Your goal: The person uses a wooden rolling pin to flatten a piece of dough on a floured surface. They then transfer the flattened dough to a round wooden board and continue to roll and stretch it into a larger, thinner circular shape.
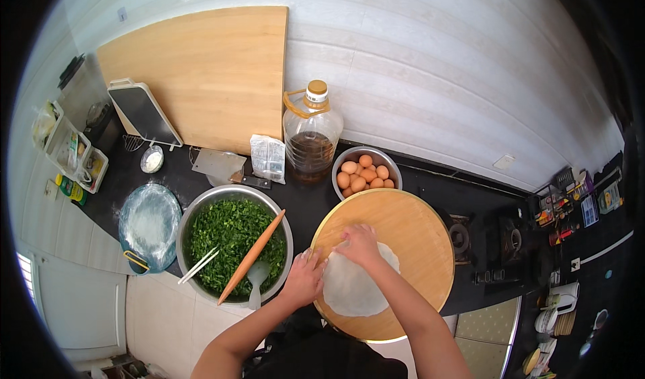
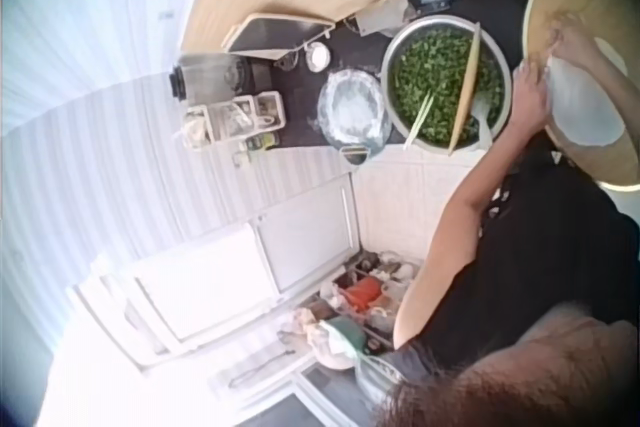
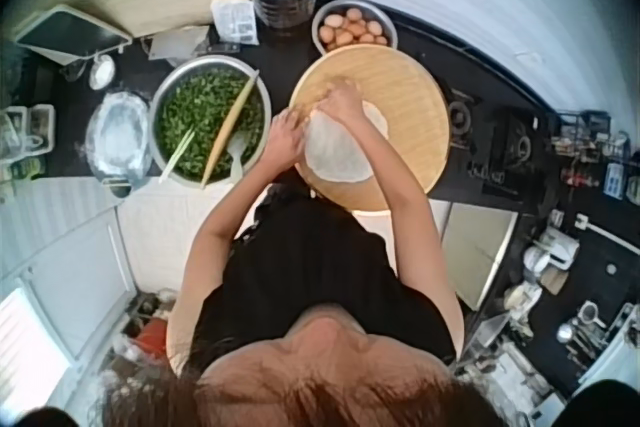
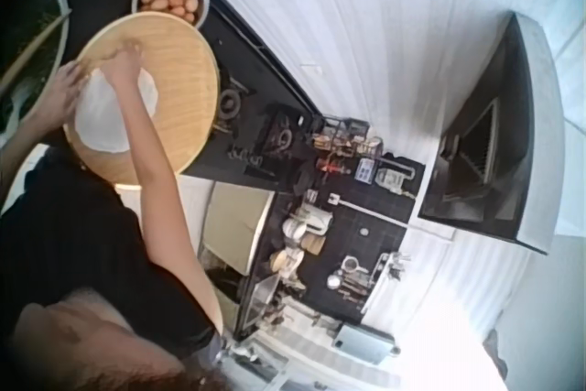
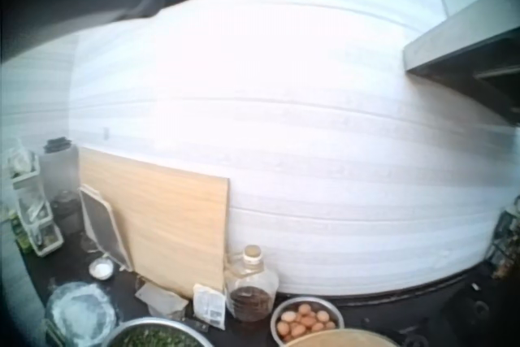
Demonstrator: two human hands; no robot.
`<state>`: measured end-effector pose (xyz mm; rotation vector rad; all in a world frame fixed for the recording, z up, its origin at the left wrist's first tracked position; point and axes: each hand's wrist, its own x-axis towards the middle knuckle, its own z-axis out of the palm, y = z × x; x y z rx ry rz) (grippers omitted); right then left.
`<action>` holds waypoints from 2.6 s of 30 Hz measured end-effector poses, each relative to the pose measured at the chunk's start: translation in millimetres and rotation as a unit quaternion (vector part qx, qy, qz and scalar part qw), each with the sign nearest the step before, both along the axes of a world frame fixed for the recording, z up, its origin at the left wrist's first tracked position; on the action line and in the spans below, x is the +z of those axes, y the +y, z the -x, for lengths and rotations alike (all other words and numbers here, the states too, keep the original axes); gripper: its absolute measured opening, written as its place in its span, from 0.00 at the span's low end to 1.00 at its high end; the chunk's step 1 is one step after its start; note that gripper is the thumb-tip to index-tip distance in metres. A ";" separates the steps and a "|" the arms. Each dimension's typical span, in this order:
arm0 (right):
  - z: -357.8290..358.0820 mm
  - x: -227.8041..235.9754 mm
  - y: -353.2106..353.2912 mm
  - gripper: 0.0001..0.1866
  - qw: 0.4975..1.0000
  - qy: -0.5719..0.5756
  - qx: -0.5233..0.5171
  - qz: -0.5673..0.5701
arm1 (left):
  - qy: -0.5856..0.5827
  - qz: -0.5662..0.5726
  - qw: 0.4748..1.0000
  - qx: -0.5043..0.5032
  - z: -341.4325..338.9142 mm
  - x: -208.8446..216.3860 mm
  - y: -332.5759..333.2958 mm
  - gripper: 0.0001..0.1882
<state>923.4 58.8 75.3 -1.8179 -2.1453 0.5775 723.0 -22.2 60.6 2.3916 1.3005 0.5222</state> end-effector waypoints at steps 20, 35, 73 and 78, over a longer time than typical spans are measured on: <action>-40.0 21.9 -54.6 0.15 0.984 0.088 -0.073 -0.134 | -0.145 0.057 0.976 0.152 5.2 1.1 -8.4 0.30; -122.6 -28.8 -167.1 0.23 0.961 0.092 -0.237 -0.112 | -0.323 0.302 0.832 0.334 -31.3 -48.1 -31.5 0.18; -132.7 -23.5 -202.3 0.27 0.987 0.081 -0.118 -0.080 | -0.564 0.311 0.695 0.320 -50.7 -61.8 -81.5 0.15; -128.4 -18.1 -206.7 0.29 0.990 0.088 -0.092 -0.067 | -0.524 0.298 0.734 0.312 -50.4 -67.2 -93.7 0.16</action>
